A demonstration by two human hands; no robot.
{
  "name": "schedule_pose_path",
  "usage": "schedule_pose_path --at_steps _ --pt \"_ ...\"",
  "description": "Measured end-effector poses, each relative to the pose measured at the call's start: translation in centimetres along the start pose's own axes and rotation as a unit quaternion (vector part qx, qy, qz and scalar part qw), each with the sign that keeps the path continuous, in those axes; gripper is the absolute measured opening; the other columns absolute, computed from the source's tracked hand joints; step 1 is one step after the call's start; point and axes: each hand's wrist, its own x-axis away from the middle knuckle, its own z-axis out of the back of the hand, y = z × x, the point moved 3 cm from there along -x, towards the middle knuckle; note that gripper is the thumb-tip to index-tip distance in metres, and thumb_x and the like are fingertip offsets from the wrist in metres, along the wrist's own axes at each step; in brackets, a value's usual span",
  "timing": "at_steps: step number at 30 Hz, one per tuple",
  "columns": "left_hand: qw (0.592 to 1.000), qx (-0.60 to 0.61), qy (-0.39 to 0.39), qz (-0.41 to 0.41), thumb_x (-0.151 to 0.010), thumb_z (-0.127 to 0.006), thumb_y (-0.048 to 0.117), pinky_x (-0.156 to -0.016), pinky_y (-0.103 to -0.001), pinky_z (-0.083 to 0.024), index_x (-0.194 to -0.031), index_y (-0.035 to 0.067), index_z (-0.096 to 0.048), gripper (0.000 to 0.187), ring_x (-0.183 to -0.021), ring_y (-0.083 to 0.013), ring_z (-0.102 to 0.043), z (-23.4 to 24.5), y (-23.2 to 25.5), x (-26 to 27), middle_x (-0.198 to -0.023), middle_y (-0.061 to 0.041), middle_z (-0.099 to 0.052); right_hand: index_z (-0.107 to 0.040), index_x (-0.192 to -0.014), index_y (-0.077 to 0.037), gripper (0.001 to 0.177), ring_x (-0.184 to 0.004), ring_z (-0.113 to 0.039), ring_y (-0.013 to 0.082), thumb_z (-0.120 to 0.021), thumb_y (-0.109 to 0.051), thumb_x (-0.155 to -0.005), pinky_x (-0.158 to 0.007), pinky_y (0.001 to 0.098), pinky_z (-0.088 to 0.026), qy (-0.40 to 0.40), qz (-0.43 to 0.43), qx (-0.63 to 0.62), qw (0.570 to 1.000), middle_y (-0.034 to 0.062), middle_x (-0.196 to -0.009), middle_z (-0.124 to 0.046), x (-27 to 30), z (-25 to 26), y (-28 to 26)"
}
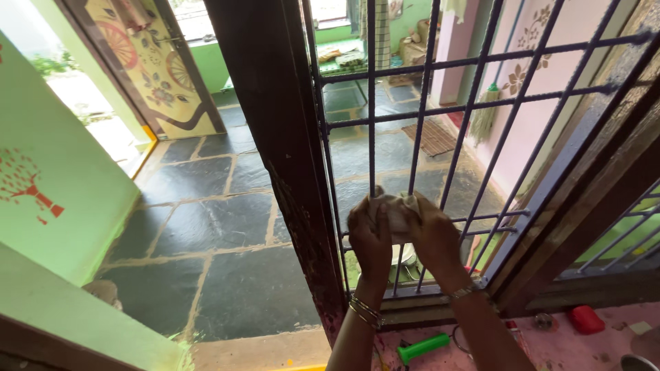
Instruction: The person wipes the metal grills of a window using a white cloth, cleaning different sections of the bars one by one.
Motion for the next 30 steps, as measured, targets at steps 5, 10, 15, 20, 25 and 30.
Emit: schedule_pose_path --at_steps 5,10,15,20,25,30 --pt "0.997 -0.062 0.005 -0.054 -0.103 -0.069 0.016 -0.074 -0.031 -0.057 -0.094 0.009 -0.060 0.014 -0.086 -0.0223 -0.066 -2.0 0.9 2.5 -0.093 -0.010 -0.065 -0.077 -0.121 -0.020 0.030 -0.098 -0.055 0.0241 -0.079 -0.022 -0.091 -0.065 0.0320 -0.051 0.169 0.045 0.155 0.972 0.0091 -0.108 -0.062 0.6 6.7 -1.2" --pt "0.999 0.003 0.023 -0.040 -0.107 -0.062 0.014 -0.081 -0.038 -0.061 -0.114 0.003 -0.062 0.014 -0.099 -0.0286 -0.068 -4.0 5.4 -4.8 -0.104 -0.016 -0.065 -0.068 -0.141 -0.016 0.037 -0.108 -0.053 0.0204 -0.069 -0.018 -0.103 -0.085 0.0350 -0.051 0.243 0.069 0.020 0.967 0.0109 -0.111 -0.050 -4.3 9.3 -1.2" --pt "0.998 0.033 0.003 -0.054 -0.109 -0.051 0.027 -0.080 -0.043 -0.058 -0.128 -0.011 -0.053 0.042 -0.099 -0.0415 -0.066 -5.6 11.8 -8.4 -0.111 -0.028 -0.063 -0.053 -0.142 -0.001 0.044 -0.102 -0.059 0.0150 -0.060 -0.032 -0.111 -0.087 0.0316 -0.050 0.143 0.025 -0.275 0.951 0.0098 -0.112 -0.063 -9.4 6.1 -1.2" --pt "0.974 0.151 -0.124 0.114 -0.112 -0.047 0.028 -0.056 -0.043 -0.050 -0.096 -0.001 -0.055 0.034 -0.061 -0.0281 -0.065 -9.3 4.4 -6.1 -0.070 -0.017 -0.061 -0.060 -0.106 -0.001 0.033 -0.080 -0.062 0.0137 -0.059 -0.034 -0.109 -0.069 0.0305 -0.050 0.125 -0.025 -0.241 0.962 0.0081 -0.086 -0.066 -9.1 3.1 2.7" --pt "0.967 0.170 -0.146 0.124 -0.111 -0.044 0.028 -0.046 -0.038 -0.044 -0.091 0.002 -0.054 0.034 -0.050 -0.0237 -0.057 -9.1 -0.3 0.6 -0.061 -0.012 -0.055 -0.062 -0.099 -0.004 0.034 -0.063 -0.062 0.0141 -0.057 -0.037 -0.105 -0.054 0.0324 -0.047 0.102 -0.108 -0.199 0.969 0.0092 -0.068 -0.064 -3.8 -0.1 5.6" --pt "0.950 0.165 -0.203 0.168 -0.109 -0.045 0.028 -0.049 -0.040 -0.045 -0.096 0.000 -0.056 0.033 -0.055 -0.0261 -0.059 -8.1 -1.6 2.4 -0.064 -0.014 -0.057 -0.063 -0.102 -0.003 0.035 -0.065 -0.063 0.0133 -0.055 -0.037 -0.107 -0.058 0.0321 -0.048 0.127 -0.120 -0.180 0.968 0.0098 -0.071 -0.065 -1.3 -1.7 5.8"
